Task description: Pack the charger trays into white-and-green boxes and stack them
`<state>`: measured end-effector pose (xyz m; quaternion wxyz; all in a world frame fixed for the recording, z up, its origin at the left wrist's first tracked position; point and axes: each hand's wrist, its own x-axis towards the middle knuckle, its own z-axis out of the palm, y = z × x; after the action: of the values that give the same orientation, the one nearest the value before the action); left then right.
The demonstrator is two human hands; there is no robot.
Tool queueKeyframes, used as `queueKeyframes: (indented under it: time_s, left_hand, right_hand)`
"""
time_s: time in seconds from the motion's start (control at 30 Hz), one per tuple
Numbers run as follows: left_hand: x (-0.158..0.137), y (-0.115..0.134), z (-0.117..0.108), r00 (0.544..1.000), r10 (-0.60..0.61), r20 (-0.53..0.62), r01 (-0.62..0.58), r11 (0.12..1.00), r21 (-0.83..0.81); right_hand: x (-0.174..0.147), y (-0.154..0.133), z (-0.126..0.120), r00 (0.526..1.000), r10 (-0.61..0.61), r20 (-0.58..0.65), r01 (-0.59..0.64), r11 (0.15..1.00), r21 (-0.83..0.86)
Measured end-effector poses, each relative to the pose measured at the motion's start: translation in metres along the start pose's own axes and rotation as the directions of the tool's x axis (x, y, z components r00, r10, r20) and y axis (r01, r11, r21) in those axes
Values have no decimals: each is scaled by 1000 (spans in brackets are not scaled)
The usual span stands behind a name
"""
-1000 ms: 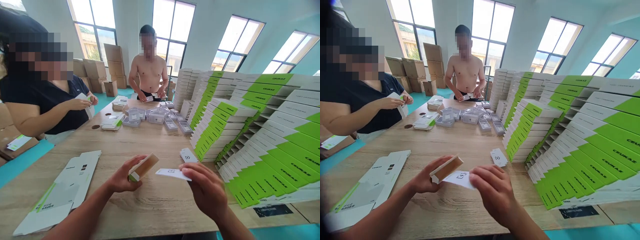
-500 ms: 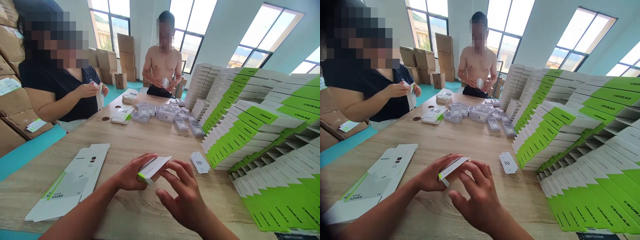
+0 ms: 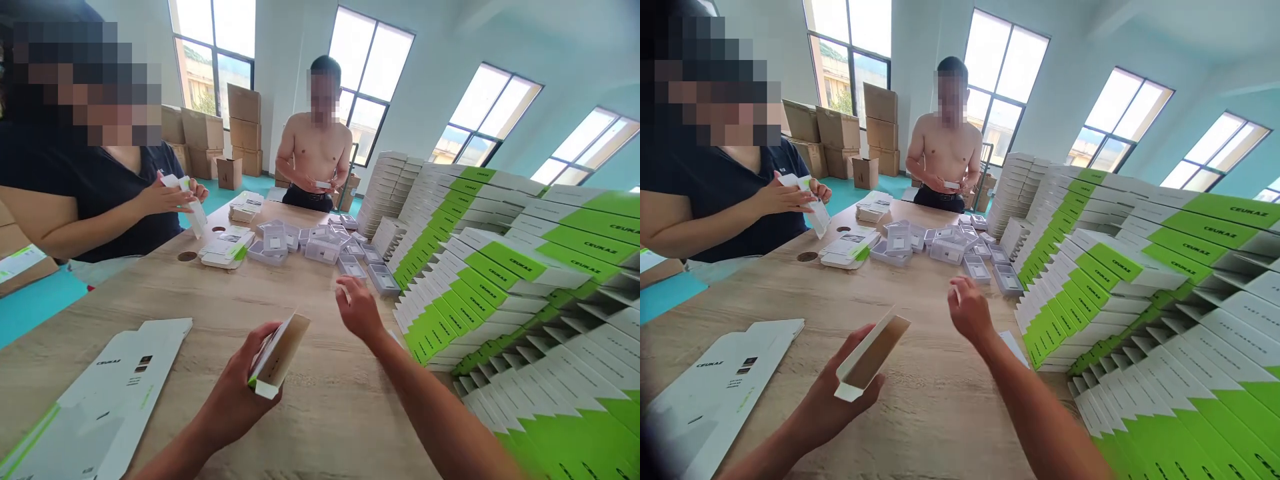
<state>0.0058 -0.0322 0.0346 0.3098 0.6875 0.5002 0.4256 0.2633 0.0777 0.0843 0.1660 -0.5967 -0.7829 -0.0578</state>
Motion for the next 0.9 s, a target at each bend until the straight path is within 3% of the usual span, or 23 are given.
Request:
queueKeyframes:
  time_s: [0.13,0.23,0.3,0.4,0.53,0.6,0.7,0.77,0.9]
  left_hand:
    - [-1,-10,-3,986,155,62,-154,988,-21]
    - [3,-18,-5,978,199,65,-199,980,-1]
    - [5,-20,-8,977,211,33,-212,977,13]
    - [6,-14,-15,979,203,11,-203,979,7]
    - [8,-7,-23,970,231,80,-230,973,-25]
    - [9,-7,-26,952,277,133,-278,961,-11]
    - [8,-10,-30,910,376,177,-384,923,11]
    - [7,-9,-32,893,412,181,-421,907,10]
    - [5,0,-36,888,420,185,-425,905,-13]
  right_hand:
    - [85,47,12,976,147,162,-130,985,-112]
    - [94,44,25,952,178,247,-139,976,-166]
    - [76,28,35,943,142,300,-93,981,-172]
    - [33,0,40,918,-8,397,51,994,-98]
    - [-23,-26,25,837,-239,492,221,971,94]
    - [-46,-33,14,837,-198,510,157,980,124]
    - [-78,-40,5,821,-14,570,-57,993,106]
    - [-100,-44,5,815,47,578,-127,987,100]
    - [-142,-46,9,873,138,468,-183,982,52]
